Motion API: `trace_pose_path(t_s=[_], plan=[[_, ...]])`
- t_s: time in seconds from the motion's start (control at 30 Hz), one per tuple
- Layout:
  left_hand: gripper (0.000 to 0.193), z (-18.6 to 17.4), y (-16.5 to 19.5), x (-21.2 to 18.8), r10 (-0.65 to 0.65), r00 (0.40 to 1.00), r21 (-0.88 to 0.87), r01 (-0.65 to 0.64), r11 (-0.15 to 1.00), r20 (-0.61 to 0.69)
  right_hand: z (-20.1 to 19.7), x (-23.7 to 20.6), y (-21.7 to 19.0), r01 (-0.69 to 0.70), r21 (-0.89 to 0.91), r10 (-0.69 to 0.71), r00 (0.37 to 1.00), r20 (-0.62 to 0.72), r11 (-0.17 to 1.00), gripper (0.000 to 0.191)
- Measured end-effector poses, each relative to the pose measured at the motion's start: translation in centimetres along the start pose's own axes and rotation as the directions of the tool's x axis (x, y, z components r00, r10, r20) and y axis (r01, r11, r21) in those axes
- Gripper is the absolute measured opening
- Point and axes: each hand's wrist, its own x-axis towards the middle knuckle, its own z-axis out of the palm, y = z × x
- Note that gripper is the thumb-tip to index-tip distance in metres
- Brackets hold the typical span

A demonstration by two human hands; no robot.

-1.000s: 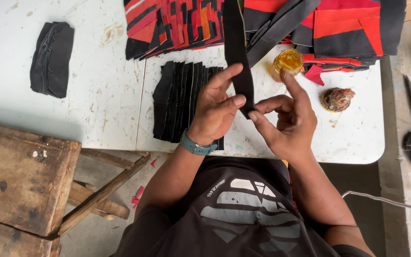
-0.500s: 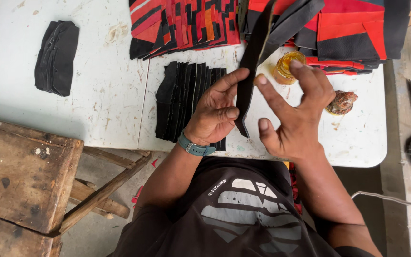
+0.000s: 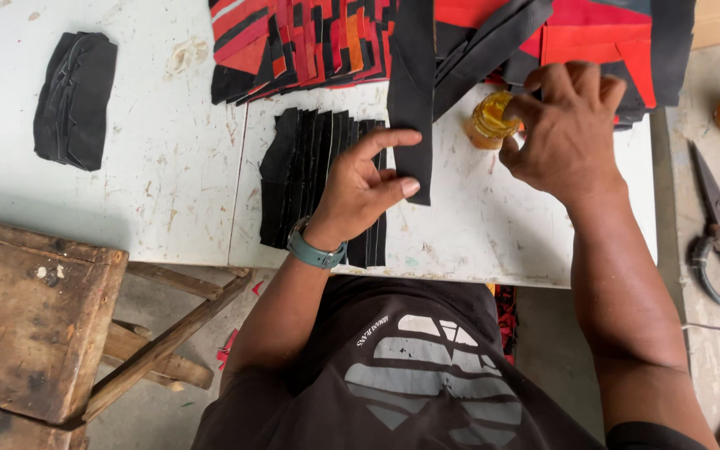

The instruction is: The person holds a long black leather strip and rubs an amber adhesive from a jar onto its edge, working along the strip by hand. They then place the treated strip onto a growing stack of similar black leather pieces on the table and pick up the next strip to repeat the process.

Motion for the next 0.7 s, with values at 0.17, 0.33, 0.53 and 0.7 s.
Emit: trace_pose_path(t_s=[0.17,0.33,0.53,0.7], plan=[[0.058,-0.3,-0.1,-0.3,0.023,0.999,-0.029,-0.022,0.999,0.024,3.1,-0.4,1.6,0.009,0.069,-0.016,0.995,0.100,0.998,0.023],[0.063,0.0,-1.6,0.4,0.081,0.997,-0.529,-0.065,0.846,0.007,1.8,0.0,1.4,-0.049,0.220,0.031,0.996,0.084,0.974,0.024],[0.069,0.5,-2.6,0.7,0.041,0.997,-0.750,0.025,0.661,0.070,-2.9,-3.0,-3.9,0.115,0.858,0.090,0.979,-0.183,0.501,0.057],[0.064,0.9,-2.3,0.7,0.042,0.996,-0.750,0.028,0.661,0.074,-3.9,-4.8,-8.1,0.235,0.843,-0.074,0.971,-0.228,0.485,0.065]])
